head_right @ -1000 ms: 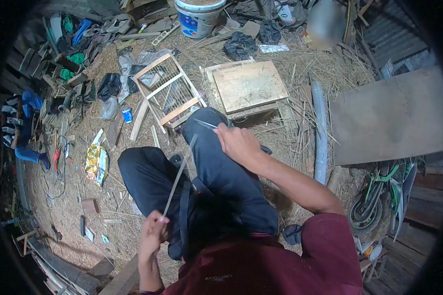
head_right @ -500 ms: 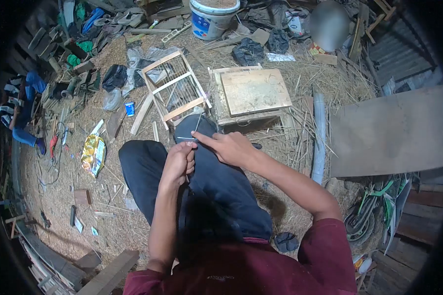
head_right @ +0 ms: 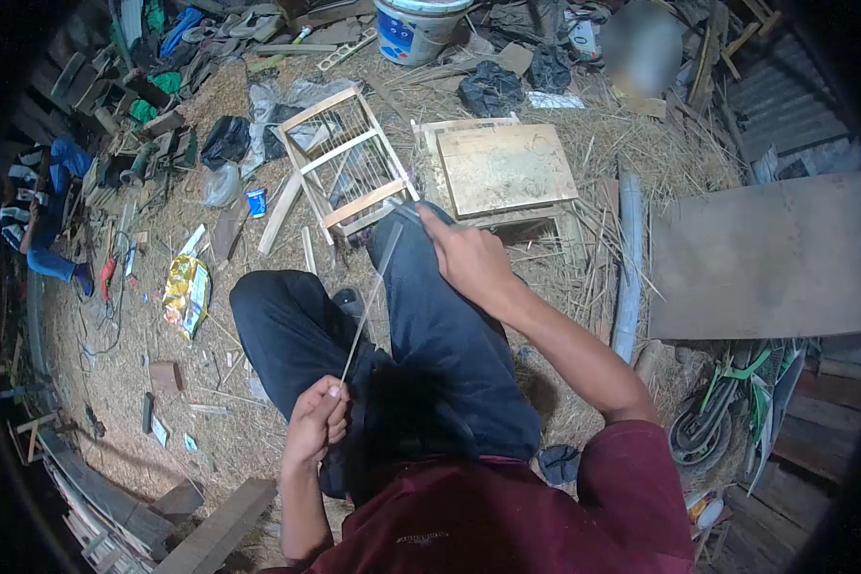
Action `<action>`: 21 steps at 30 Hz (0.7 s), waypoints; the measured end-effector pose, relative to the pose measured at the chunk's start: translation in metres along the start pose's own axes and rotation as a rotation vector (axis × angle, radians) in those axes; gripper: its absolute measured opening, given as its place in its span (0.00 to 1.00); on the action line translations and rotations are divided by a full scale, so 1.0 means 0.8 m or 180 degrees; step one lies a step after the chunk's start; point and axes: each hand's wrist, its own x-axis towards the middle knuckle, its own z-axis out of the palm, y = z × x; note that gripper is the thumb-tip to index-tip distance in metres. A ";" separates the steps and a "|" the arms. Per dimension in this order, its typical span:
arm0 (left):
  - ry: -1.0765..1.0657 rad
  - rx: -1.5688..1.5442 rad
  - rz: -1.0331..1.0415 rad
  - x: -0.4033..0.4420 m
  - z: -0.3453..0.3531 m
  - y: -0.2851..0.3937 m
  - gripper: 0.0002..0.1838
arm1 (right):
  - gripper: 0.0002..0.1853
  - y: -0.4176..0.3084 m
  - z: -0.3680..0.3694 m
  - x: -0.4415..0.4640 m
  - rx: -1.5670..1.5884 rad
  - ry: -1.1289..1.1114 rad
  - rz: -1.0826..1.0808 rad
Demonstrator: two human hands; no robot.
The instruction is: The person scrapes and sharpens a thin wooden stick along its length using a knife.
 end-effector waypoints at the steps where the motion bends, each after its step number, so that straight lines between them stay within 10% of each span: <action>1: 0.0059 -0.0089 0.0066 0.000 0.002 0.003 0.12 | 0.24 0.004 0.002 0.004 0.0248 0.0204 -0.0041; 12: 0.0352 0.1214 0.1115 0.197 0.069 0.026 0.13 | 0.32 -0.025 -0.011 -0.020 -0.0551 -0.0774 -0.0763; 21: -0.0185 0.0265 0.0388 0.142 0.042 0.021 0.12 | 0.31 -0.013 -0.010 -0.010 -0.0485 -0.1254 -0.0763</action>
